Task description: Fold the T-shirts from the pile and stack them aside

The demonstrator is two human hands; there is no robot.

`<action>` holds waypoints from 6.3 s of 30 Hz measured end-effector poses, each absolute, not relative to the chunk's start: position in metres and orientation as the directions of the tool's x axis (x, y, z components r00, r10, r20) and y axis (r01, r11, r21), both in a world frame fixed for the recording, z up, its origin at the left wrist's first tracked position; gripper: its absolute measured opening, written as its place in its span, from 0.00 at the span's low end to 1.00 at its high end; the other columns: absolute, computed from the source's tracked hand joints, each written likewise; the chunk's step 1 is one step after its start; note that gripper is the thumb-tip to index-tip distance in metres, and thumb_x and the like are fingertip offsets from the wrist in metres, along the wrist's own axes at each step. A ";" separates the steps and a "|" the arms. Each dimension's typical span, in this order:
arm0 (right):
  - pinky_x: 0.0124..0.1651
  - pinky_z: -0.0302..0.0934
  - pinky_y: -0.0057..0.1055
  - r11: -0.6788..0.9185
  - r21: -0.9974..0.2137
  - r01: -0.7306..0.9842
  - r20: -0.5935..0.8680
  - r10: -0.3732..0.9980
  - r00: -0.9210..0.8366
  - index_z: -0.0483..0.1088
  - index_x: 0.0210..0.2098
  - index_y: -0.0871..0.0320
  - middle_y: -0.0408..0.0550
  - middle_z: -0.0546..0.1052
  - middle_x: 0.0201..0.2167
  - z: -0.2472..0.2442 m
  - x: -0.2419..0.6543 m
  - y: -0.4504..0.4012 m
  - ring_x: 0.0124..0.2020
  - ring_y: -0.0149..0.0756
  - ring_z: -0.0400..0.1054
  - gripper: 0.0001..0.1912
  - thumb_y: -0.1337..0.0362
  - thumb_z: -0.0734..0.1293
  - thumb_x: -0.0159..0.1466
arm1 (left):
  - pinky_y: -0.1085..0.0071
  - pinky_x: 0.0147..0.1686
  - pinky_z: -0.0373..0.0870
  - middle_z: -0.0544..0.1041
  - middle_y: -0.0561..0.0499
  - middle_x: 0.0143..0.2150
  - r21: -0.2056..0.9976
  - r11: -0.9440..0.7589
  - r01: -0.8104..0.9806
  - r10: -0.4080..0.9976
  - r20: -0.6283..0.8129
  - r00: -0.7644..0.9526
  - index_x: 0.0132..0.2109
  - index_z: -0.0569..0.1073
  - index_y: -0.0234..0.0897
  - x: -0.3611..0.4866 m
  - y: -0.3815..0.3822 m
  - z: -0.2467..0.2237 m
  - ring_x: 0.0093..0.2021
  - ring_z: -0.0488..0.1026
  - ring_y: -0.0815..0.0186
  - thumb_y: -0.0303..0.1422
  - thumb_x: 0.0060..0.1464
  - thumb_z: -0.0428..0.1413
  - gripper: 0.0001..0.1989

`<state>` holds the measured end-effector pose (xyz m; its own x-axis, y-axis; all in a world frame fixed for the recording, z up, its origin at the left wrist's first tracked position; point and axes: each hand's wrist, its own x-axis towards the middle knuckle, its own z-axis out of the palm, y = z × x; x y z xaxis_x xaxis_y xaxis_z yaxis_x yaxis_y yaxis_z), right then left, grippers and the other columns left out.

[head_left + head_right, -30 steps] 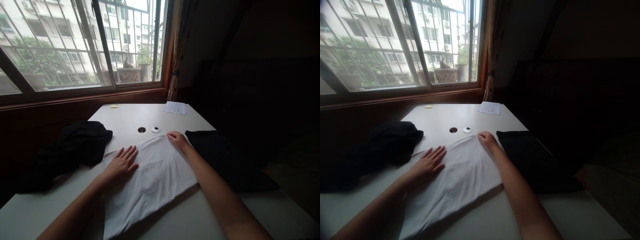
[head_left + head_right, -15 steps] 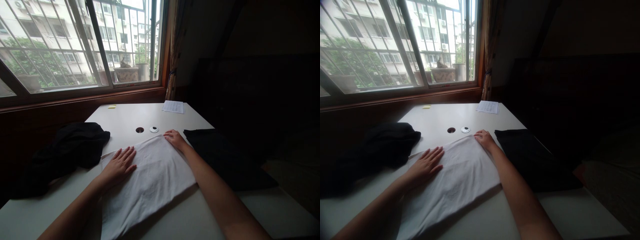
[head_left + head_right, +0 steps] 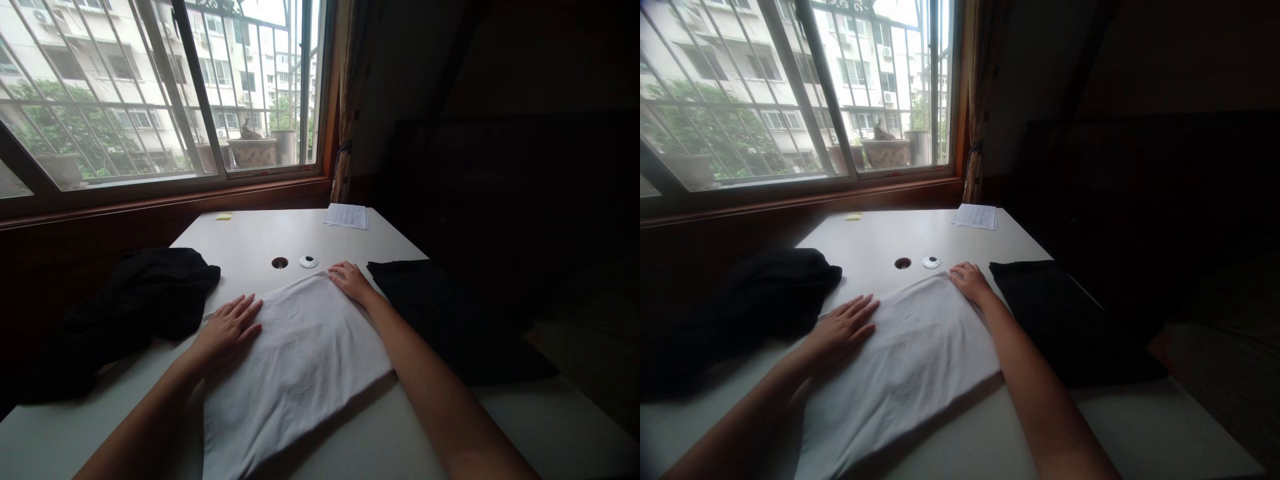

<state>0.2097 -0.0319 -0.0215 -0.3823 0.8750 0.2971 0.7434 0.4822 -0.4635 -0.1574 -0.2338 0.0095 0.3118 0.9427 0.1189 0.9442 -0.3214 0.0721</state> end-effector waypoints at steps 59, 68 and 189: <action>0.39 0.61 0.29 0.229 -0.397 0.889 -0.370 0.846 -0.383 0.71 0.47 0.54 0.49 0.77 0.44 0.059 0.274 -0.183 0.43 0.41 0.72 0.15 0.60 0.69 0.61 | 0.65 0.40 0.71 0.77 0.47 0.41 0.630 -0.005 0.777 0.999 -0.037 0.037 0.56 0.75 0.39 -0.209 -0.232 0.040 0.39 0.75 0.57 0.52 0.48 0.58 0.32; 0.38 0.58 0.31 0.322 -0.063 0.945 -0.239 0.914 -0.328 0.74 0.43 0.59 0.55 0.77 0.43 0.064 0.249 -0.109 0.42 0.43 0.72 0.09 0.70 0.67 0.62 | 0.69 0.36 0.69 0.78 0.51 0.38 0.799 0.098 0.593 0.888 -0.340 0.311 0.64 0.67 0.42 -0.205 -0.248 0.057 0.35 0.72 0.63 0.51 0.55 0.61 0.34; 0.70 0.53 0.46 0.482 -0.407 0.776 0.366 0.864 -0.345 0.73 0.57 0.59 0.56 0.71 0.63 -0.033 0.215 -0.097 0.66 0.47 0.61 0.21 0.58 0.59 0.70 | 0.56 0.55 0.70 0.81 0.45 0.52 0.480 -0.403 0.780 0.880 0.436 0.187 0.62 0.71 0.42 -0.181 -0.216 -0.004 0.54 0.75 0.54 0.44 0.62 0.56 0.24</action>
<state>0.2148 -0.0972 -0.0330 -0.3449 0.8642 0.3664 0.7756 0.4823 -0.4073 -0.1812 -0.2157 -0.0038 0.1869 0.8805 0.4357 0.7796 -0.4028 0.4796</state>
